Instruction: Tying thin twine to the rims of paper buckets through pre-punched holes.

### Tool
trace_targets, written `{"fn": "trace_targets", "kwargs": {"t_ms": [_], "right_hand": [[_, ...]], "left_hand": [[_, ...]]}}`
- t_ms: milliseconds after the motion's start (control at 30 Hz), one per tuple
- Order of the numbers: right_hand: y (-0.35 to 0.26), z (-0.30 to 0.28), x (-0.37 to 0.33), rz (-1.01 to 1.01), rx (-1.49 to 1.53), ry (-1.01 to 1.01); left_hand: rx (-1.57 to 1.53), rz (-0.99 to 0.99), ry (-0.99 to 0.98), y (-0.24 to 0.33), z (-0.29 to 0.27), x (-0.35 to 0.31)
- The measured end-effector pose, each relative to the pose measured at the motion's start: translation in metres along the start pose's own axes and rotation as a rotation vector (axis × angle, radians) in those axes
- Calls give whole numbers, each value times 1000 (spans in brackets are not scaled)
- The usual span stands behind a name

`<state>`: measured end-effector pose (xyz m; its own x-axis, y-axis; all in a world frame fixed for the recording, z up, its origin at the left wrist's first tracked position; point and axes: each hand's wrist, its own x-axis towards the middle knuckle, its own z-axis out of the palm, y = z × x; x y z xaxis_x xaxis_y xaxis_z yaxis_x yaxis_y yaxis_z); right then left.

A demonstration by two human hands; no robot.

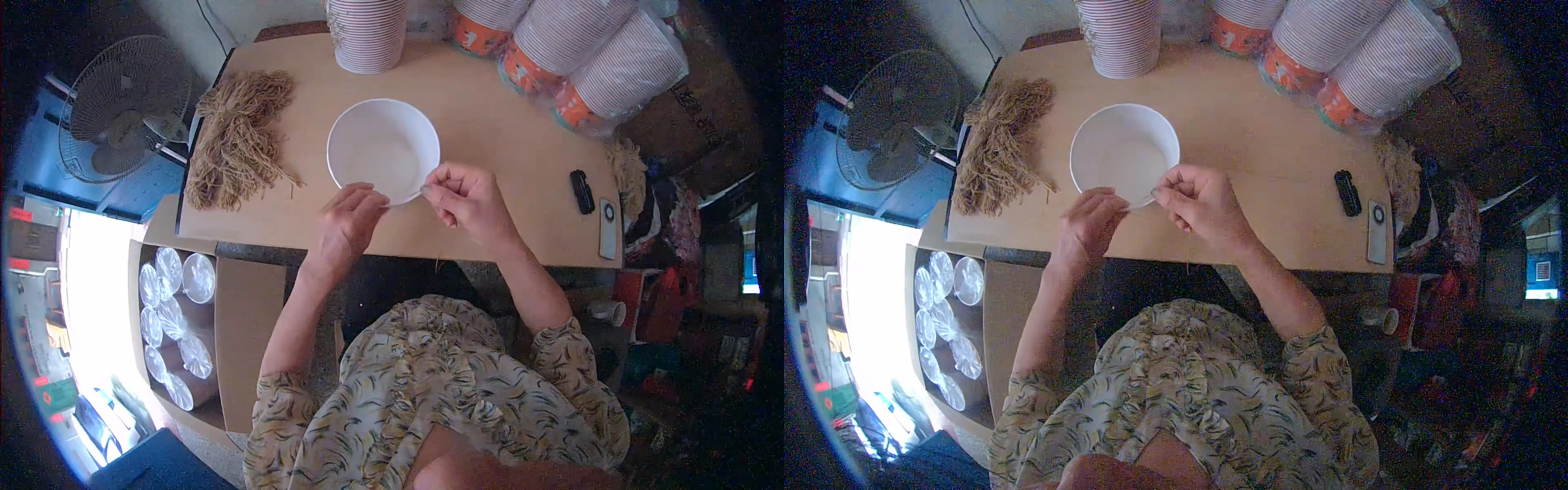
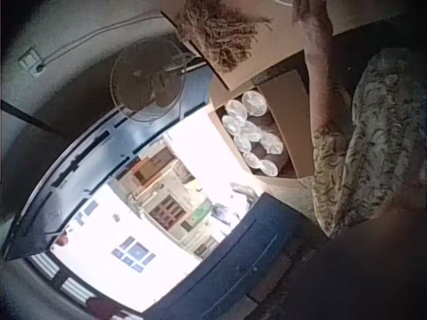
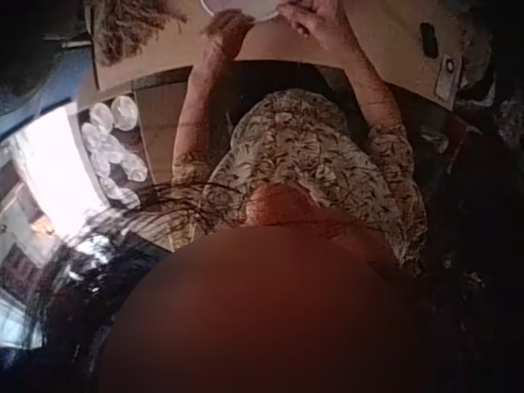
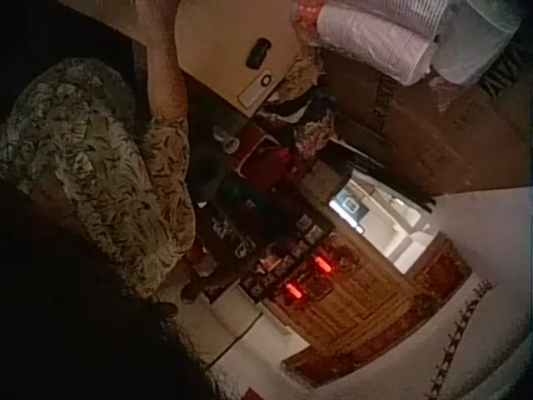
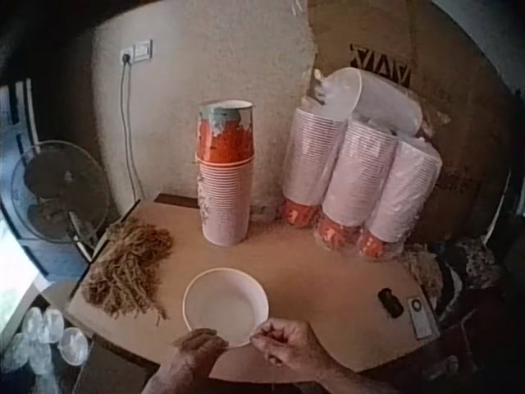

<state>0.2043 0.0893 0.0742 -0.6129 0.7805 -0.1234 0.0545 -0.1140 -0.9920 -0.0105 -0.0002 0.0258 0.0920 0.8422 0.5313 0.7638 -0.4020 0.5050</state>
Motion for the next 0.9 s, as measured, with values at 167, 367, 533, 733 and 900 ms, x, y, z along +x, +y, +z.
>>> {"fn": "trace_targets", "kwargs": {"t_ms": [167,367,533,733,900], "right_hand": [[-4,4,-4,-55,-66,-5],[0,12,-7,-109,-78,-18],[6,10,-10,-97,-155,-33],[11,15,-8,-114,-63,17],[0,13,-6,-86,-11,58]], "left_hand": [[-152,-157,115,38,-17,18],[-97,-105,155,41,-9,18],[-5,-7,154,42,-9,20],[52,41,137,45,-8,17],[227,-30,74,29,-22,23]]}}
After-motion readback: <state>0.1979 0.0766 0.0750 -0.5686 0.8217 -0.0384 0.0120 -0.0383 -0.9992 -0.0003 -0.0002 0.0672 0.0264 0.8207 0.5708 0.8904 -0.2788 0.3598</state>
